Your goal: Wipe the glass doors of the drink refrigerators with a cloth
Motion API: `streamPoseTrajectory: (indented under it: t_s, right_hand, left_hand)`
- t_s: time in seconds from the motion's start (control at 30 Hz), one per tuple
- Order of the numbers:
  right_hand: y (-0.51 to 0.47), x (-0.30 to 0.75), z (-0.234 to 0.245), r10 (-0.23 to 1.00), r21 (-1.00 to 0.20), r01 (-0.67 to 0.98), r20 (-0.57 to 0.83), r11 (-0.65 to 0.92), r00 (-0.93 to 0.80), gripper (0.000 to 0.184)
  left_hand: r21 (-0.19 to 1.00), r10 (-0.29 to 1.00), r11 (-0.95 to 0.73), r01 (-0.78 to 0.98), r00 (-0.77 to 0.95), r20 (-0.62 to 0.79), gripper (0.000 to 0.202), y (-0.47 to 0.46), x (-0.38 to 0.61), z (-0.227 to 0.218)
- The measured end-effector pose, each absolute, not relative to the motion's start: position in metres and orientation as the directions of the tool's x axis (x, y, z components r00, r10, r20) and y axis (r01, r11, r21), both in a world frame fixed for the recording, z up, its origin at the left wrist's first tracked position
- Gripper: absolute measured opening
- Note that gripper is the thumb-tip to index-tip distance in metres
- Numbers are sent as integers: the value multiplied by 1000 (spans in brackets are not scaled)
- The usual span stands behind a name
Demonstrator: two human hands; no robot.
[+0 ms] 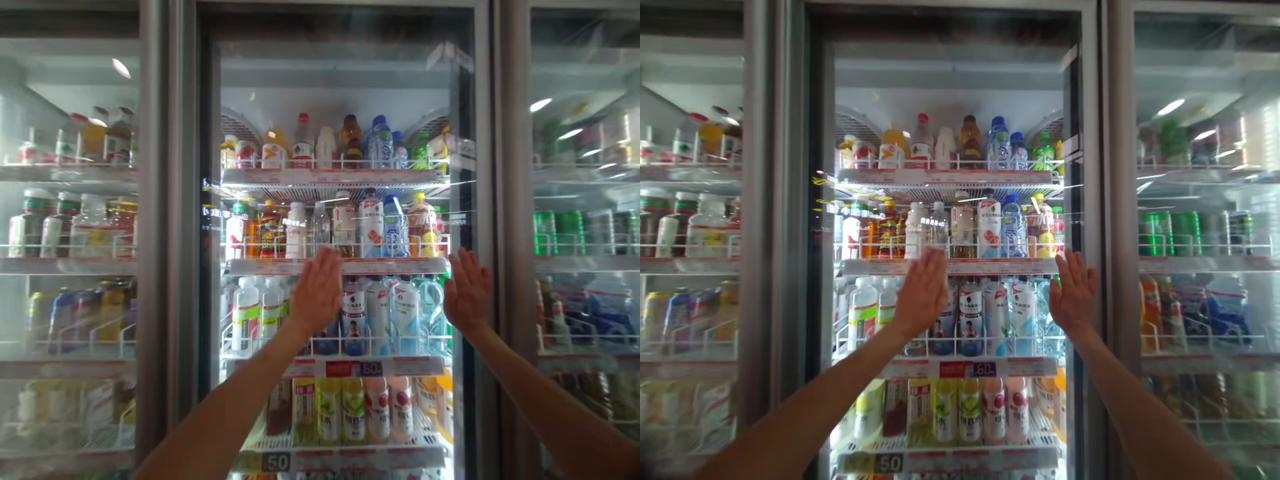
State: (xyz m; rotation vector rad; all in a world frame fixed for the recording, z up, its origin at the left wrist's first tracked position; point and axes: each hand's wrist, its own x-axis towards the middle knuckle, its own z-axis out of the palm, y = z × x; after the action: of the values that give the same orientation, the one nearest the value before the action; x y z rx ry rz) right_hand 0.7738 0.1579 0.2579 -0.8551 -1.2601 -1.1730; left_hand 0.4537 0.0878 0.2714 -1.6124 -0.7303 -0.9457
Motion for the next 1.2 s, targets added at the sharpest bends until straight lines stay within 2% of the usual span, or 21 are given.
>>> streamPoseTrajectory:
  t_s: [0.07,0.1,0.13,0.17,0.23,0.33,0.37,0.4,0.47,0.53,0.57,0.6,0.67,0.73,0.8,0.83,0.9,0.97,1.03,1.13,1.2]
  right_hand:
    - [161,776,258,-240,159,963,965,219,-105,51]
    - [162,777,258,-269,175,961,956,216,-114,51]
    - [164,778,258,-290,186,959,950,213,-120,51]
    - [166,778,258,-305,193,958,945,213,-122,51]
    - [168,780,258,-313,192,957,942,217,-119,51]
    - [170,782,257,-290,169,957,952,236,-97,52]
    - [169,782,257,-271,152,958,959,244,-83,53]
    - [168,781,257,-251,134,959,965,251,-69,53]
    - [161,778,257,-187,76,958,982,276,-24,52]
    - [152,773,258,-123,14,948,992,317,26,48]
    - [148,771,258,-103,-6,942,994,336,43,47]
    - [145,769,259,-88,-20,936,995,350,54,45]
    - [141,767,259,-95,-20,930,994,367,59,44]
    - [140,766,259,-103,-19,928,993,372,62,44]
    - [140,765,260,-103,-35,925,992,379,80,44]
    - [139,765,260,-97,-43,923,992,382,86,45]
    - [136,763,260,-80,-54,921,993,385,92,45]
    - [133,761,260,-63,-66,919,993,390,98,45]
    - [131,758,260,-54,-78,913,993,401,109,46]
    - [129,756,260,-52,-83,904,992,419,115,46]
    - [129,756,260,-54,-77,904,992,420,110,46]
  left_hand:
    - [-764,28,-267,588,797,603,58,80,450,235]
    - [-854,47,-289,432,898,438,55,77,446,220]
    - [-896,65,-309,318,947,314,53,74,441,210]
    - [-905,83,-320,281,960,269,52,72,433,207]
    - [-848,122,-298,439,898,422,53,69,412,217]
    - [-562,92,-176,808,582,808,60,68,386,238]
    - [-479,73,-150,865,493,867,62,68,384,237]
    - [-457,70,-145,877,470,880,63,67,385,230]
    - [-608,111,-198,769,633,766,62,64,393,203]
    - [-797,140,-296,527,849,510,57,61,399,178]
    - [-831,142,-324,452,892,430,55,60,398,173]
    - [-827,145,-323,460,888,437,55,59,394,174]
    - [-688,146,-239,685,726,672,58,60,378,191]
    - [-404,70,-135,905,416,907,65,63,363,213]
    - [-167,-35,-109,980,164,986,68,64,359,221]
    - [-121,-53,-117,986,115,992,69,64,361,216]
    - [-202,-6,-147,968,203,979,68,63,366,193]
    - [-411,77,-197,890,431,899,67,60,365,166]
    - [-450,91,-193,872,473,876,66,57,351,153]
    - [-165,-19,-100,981,164,986,67,57,328,160]
    - [-13,-81,-77,997,6,997,66,58,329,167]
